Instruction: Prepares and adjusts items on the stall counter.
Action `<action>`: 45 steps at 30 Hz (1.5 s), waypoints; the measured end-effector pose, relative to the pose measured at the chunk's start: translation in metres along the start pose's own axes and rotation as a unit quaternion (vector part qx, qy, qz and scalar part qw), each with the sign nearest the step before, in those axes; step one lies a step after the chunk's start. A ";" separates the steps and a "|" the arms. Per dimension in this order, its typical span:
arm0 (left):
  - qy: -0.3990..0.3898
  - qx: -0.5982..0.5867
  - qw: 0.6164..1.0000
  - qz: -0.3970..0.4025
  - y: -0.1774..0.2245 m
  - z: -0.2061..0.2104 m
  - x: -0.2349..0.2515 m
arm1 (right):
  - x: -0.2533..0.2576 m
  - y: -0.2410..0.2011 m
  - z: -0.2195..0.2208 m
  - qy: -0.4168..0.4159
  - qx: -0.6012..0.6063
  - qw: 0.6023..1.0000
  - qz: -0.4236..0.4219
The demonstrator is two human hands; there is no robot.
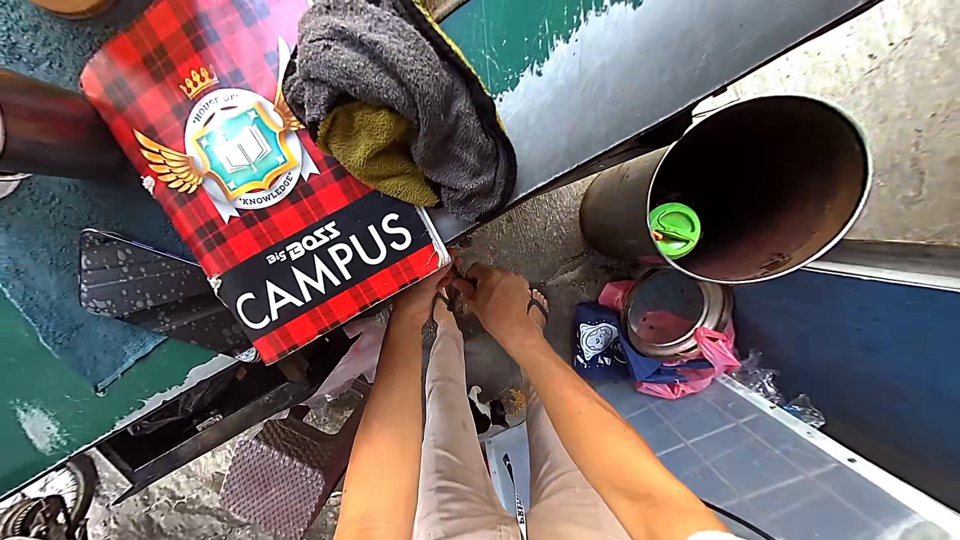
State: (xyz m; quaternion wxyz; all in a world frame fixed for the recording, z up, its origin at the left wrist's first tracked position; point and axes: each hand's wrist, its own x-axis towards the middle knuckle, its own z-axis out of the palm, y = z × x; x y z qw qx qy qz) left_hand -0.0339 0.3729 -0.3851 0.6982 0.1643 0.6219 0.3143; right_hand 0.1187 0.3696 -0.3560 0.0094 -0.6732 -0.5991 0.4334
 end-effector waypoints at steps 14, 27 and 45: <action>-0.062 -0.117 0.987 0.090 -0.025 -0.005 0.003 | -0.003 0.029 0.025 -0.247 0.563 0.724 0.314; -0.076 -0.086 0.993 0.035 -0.018 0.000 0.003 | -0.007 0.008 0.063 0.082 0.538 0.837 0.058; 0.407 0.013 0.904 0.132 -0.014 0.071 0.003 | -0.037 0.094 0.051 0.265 0.091 0.949 -0.147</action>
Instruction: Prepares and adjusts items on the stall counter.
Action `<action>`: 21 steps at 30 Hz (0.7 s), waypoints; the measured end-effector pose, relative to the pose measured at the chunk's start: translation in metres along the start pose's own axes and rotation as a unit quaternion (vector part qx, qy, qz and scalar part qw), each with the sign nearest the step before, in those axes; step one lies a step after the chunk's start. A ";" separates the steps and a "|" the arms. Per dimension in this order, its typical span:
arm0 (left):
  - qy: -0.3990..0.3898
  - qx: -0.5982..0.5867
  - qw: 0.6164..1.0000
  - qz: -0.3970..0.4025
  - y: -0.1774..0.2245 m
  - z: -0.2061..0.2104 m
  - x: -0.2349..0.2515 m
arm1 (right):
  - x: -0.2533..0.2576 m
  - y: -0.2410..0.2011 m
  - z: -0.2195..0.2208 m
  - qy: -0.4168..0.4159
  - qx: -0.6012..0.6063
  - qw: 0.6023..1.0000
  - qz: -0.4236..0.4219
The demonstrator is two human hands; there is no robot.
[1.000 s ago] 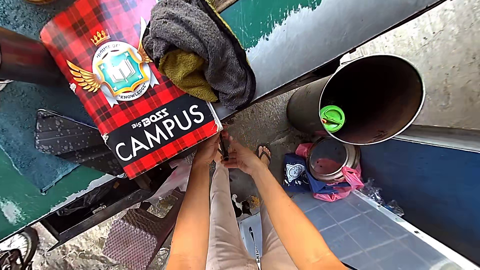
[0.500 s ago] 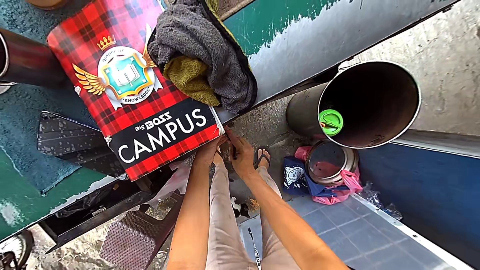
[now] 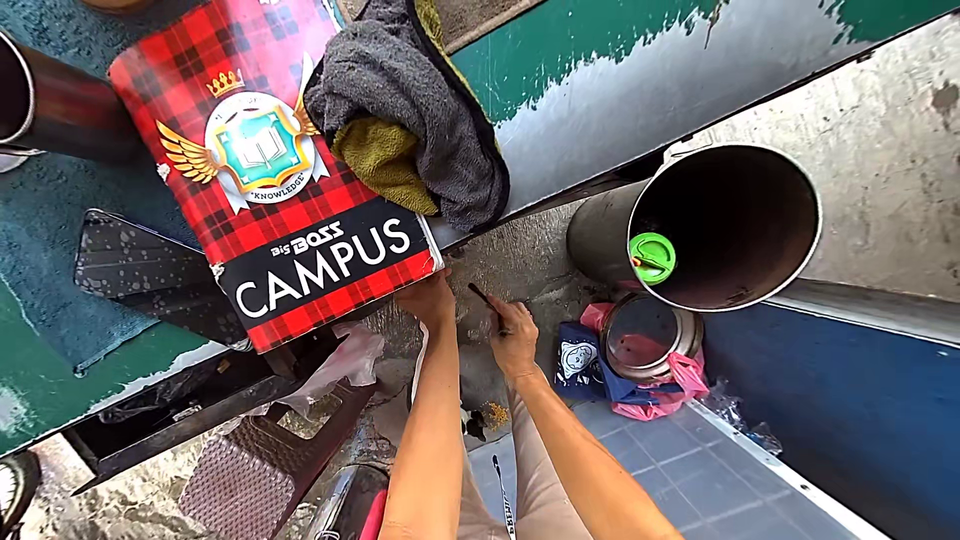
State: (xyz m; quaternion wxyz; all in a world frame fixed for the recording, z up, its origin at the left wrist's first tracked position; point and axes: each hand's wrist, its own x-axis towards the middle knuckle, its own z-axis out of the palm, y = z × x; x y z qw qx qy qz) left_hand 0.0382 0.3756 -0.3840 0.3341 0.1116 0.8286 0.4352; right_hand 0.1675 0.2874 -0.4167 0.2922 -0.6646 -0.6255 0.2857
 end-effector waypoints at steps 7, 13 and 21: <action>-0.021 0.110 0.993 0.026 0.002 0.003 -0.009 | 0.054 0.009 -0.007 -0.112 0.021 0.959 0.261; -0.055 -0.228 0.949 -0.210 0.026 0.004 -0.006 | 0.097 0.024 -0.003 -0.243 0.025 0.937 0.249; -0.025 -0.100 0.991 -0.089 0.011 0.000 -0.012 | 0.099 0.029 0.016 -0.227 0.087 0.938 0.245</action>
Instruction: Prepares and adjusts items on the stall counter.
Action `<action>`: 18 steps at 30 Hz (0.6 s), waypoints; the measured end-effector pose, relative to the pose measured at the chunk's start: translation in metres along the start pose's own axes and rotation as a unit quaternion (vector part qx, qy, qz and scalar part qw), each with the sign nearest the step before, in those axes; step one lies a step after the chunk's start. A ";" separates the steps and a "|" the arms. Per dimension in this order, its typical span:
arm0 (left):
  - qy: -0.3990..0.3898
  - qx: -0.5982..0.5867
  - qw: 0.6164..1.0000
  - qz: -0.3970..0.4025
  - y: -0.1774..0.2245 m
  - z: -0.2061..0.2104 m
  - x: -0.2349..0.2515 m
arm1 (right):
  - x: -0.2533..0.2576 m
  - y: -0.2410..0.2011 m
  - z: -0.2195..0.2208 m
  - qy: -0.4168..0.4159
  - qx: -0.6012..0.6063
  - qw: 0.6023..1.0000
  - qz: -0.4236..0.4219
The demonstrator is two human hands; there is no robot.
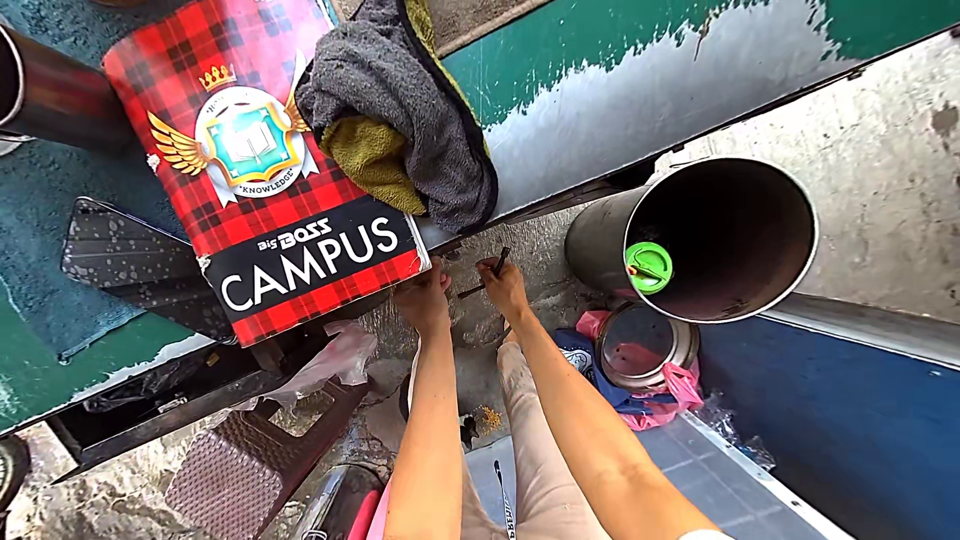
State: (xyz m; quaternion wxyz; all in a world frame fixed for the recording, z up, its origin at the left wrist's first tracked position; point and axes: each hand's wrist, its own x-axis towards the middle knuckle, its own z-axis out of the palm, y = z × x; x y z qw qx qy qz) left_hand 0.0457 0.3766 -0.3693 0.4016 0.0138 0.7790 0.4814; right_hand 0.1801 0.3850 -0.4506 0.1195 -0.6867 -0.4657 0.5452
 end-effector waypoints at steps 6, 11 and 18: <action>0.026 0.098 0.992 0.071 -0.005 0.004 0.007 | -0.005 0.000 0.010 0.016 -0.010 1.000 0.003; 0.008 0.122 0.990 0.069 -0.004 0.006 0.004 | -0.003 -0.002 0.013 0.022 -0.014 0.999 0.024; -0.037 -0.124 0.983 -0.132 0.009 0.008 0.004 | 0.000 -0.001 0.013 0.016 -0.010 0.999 0.043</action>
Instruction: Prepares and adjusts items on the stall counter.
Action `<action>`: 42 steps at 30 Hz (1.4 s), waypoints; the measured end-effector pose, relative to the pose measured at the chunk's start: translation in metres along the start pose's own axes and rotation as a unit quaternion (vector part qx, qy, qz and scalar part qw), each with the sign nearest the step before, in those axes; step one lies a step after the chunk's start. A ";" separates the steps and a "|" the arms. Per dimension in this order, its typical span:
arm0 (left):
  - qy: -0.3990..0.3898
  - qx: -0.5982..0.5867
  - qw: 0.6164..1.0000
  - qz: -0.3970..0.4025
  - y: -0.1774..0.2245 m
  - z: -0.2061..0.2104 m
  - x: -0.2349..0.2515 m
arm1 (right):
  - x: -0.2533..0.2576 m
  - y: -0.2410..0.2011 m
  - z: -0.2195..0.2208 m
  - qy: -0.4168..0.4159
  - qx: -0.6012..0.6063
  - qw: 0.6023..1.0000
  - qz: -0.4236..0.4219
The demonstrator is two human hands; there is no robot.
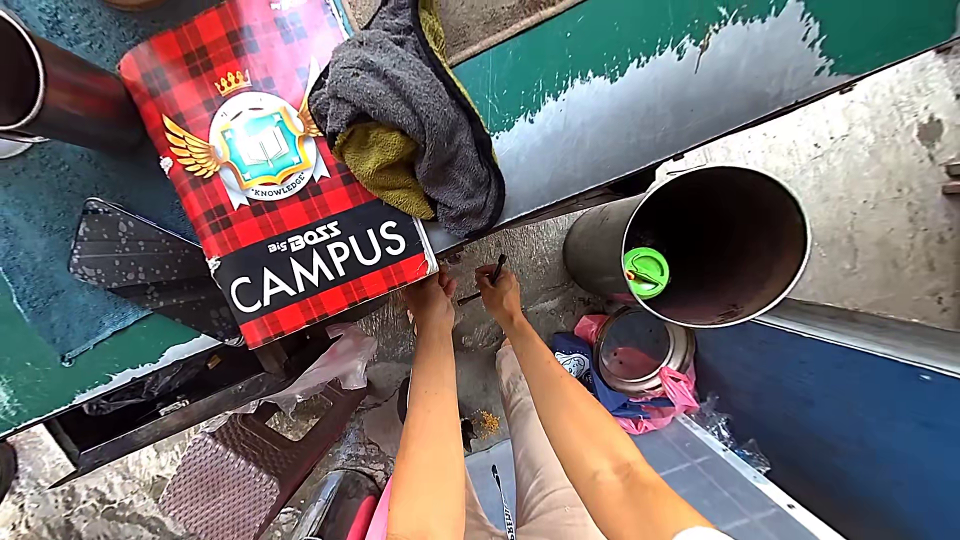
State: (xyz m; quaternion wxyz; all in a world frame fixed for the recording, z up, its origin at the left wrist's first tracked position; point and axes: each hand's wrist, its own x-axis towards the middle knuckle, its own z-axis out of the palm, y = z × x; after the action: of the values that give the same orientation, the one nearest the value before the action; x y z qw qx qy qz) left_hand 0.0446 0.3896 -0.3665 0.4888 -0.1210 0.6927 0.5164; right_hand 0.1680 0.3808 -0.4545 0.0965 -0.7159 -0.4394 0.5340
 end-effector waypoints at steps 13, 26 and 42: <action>0.077 0.312 0.922 0.216 -0.013 -0.006 0.001 | -0.005 0.011 -0.001 0.012 -0.028 0.999 0.014; 0.005 0.165 0.981 0.098 -0.008 -0.008 0.004 | -0.009 0.040 -0.005 0.007 -0.056 0.998 0.040; 0.071 0.370 0.894 0.242 -0.013 -0.013 0.003 | -0.024 0.066 0.003 -0.010 -0.099 0.993 0.061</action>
State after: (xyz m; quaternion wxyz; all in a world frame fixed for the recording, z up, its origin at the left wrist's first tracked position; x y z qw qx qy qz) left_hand 0.0444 0.3745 -0.3767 0.3080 0.2035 0.8743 0.3150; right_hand 0.1993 0.3228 -0.4797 -0.0113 -0.7421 -0.4464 0.4998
